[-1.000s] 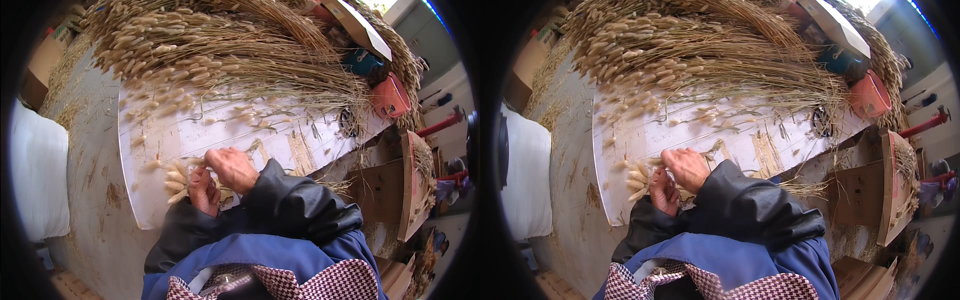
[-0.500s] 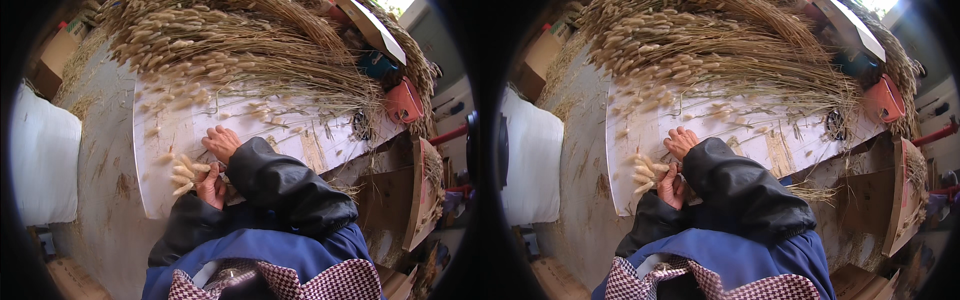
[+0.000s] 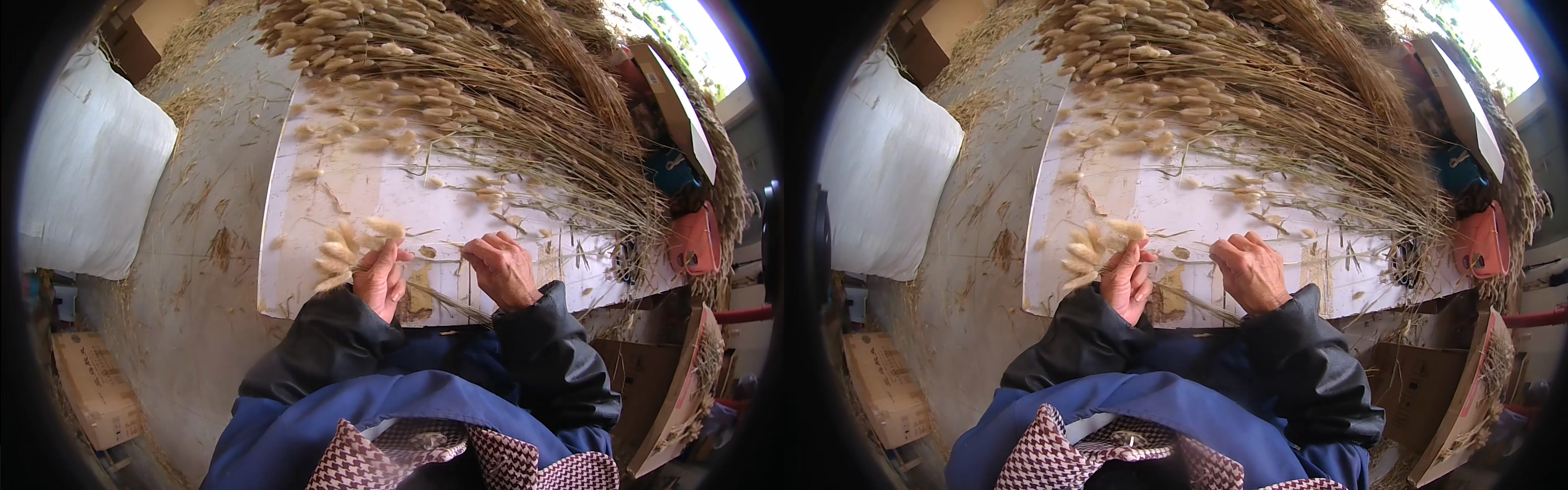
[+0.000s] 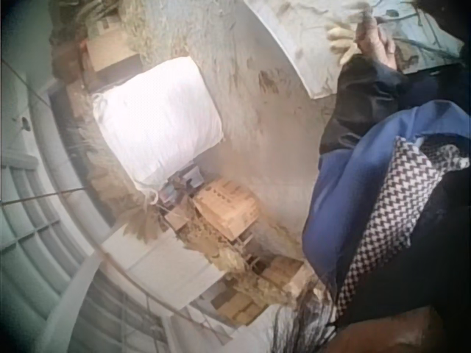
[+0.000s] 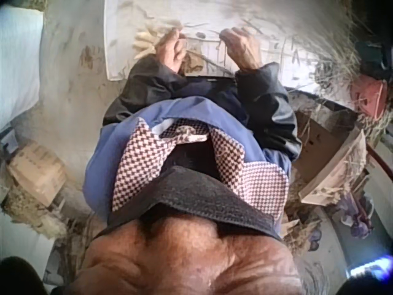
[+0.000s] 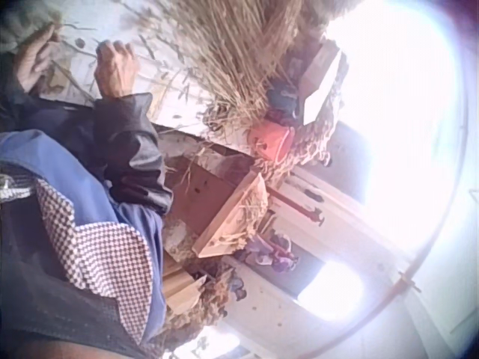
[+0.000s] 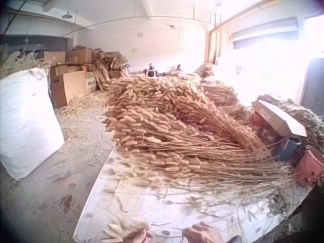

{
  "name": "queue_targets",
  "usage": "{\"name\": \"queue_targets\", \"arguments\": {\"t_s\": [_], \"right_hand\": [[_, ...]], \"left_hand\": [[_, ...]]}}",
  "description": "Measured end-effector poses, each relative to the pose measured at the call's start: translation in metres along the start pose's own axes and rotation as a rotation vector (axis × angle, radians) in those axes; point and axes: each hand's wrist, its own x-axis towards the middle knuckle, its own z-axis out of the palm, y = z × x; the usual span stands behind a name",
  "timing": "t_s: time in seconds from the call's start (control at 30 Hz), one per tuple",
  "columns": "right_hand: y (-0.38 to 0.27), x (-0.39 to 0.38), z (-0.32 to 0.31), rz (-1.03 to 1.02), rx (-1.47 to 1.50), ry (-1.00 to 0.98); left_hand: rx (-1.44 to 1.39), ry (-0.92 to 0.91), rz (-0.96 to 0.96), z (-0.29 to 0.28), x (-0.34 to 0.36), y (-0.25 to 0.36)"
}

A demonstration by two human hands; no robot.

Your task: The person strips fluffy seed heads from dried plant stalks by hand and gathers the cleaned stalks into a bundle. The person repeatedly pulls the seed heads off the stems and places the stripped stalks together on the table.

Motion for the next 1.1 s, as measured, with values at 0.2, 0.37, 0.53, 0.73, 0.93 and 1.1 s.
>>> {"name": "queue_targets", "arguments": {"t_s": [0.2,0.37,0.53,0.73,0.93,1.1], "right_hand": [[-0.001,-0.005,0.007,-0.069,-0.105,-0.010],[-0.013,-0.004,0.004,-0.077,-0.073,0.100],[-0.033,0.006,0.015,-0.176,-0.077,0.021],[0.024,-0.017,0.007,-0.043,-0.390,0.018],[0.101,-0.054,-0.030,0.110,-0.622,-0.016],[0.159,-0.075,-0.044,0.144,-0.701,0.103]], "left_hand": [[0.078,-0.103,0.070,0.002,-0.005,0.000],[0.089,-0.061,0.073,0.004,-0.005,0.004],[0.137,-0.097,0.105,0.006,-0.011,0.009],[0.041,-0.104,0.085,-0.005,-0.007,0.015],[0.025,-0.116,0.079,-0.015,0.001,0.015],[0.013,-0.149,0.047,-0.014,-0.001,0.013]]}}
